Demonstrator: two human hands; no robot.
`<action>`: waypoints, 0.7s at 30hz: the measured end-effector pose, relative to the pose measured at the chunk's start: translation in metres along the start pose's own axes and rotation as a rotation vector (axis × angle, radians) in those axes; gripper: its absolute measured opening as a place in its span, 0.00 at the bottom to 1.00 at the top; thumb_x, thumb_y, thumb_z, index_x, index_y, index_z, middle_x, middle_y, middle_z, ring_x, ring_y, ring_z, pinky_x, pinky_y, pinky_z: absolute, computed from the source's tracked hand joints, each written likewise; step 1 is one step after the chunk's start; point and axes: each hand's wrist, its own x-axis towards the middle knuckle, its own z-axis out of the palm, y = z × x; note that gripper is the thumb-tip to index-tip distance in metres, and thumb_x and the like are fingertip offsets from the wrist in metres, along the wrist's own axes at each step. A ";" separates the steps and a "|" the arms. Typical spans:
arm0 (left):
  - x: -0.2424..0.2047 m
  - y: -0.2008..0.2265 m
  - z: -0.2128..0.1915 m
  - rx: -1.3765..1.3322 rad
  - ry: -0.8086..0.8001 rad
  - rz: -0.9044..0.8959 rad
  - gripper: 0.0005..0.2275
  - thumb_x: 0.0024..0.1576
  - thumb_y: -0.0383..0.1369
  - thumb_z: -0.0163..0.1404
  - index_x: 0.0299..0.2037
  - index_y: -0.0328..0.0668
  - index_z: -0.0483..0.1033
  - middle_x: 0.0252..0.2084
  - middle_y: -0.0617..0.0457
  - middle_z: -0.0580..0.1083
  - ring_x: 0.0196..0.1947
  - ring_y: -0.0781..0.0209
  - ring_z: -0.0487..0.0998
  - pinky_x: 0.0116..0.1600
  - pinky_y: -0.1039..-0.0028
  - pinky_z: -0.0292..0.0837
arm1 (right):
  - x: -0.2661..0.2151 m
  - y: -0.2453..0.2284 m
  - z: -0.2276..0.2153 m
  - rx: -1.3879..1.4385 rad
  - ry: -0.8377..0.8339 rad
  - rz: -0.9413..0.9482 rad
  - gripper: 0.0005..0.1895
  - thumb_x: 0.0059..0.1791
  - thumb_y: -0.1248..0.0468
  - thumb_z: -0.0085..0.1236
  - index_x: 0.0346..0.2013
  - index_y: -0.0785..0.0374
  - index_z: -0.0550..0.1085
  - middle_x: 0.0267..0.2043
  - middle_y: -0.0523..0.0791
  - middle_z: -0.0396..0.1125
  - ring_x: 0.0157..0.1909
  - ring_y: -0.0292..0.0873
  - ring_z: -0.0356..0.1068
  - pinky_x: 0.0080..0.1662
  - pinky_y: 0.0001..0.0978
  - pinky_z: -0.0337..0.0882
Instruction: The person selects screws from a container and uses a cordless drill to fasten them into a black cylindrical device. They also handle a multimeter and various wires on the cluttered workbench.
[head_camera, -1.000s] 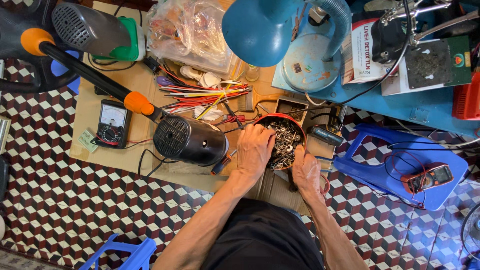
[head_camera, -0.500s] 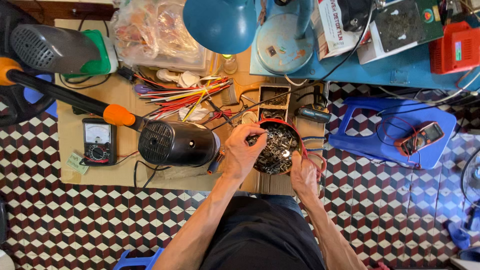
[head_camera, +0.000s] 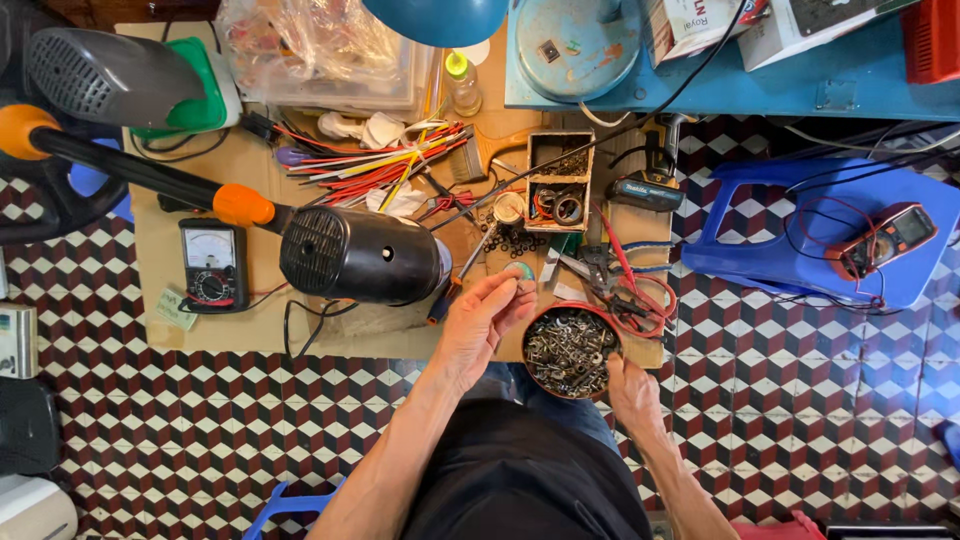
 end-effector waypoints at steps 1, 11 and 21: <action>-0.003 0.000 0.001 -0.006 0.003 0.001 0.14 0.62 0.30 0.51 0.57 0.31 0.73 0.48 0.45 0.79 0.47 0.59 0.81 0.55 0.73 0.79 | 0.007 -0.004 0.007 -0.112 -0.007 -0.126 0.14 0.59 0.56 0.42 0.42 0.61 0.73 0.31 0.60 0.71 0.33 0.65 0.72 0.37 0.57 0.70; -0.025 -0.011 0.010 -0.150 0.019 0.018 0.13 0.63 0.32 0.52 0.54 0.31 0.75 0.49 0.42 0.78 0.47 0.58 0.82 0.55 0.72 0.80 | 0.050 -0.069 -0.020 -0.020 -0.116 0.111 0.39 0.53 0.33 0.35 0.37 0.65 0.78 0.40 0.63 0.73 0.47 0.66 0.71 0.52 0.57 0.67; -0.015 -0.014 0.003 -0.485 0.063 0.008 0.09 0.60 0.27 0.57 0.46 0.30 0.74 0.42 0.47 0.78 0.42 0.60 0.81 0.53 0.73 0.80 | 0.040 -0.163 -0.104 1.632 -0.523 0.096 0.30 0.63 0.47 0.40 0.54 0.77 0.70 0.44 0.53 0.71 0.47 0.48 0.71 0.52 0.40 0.73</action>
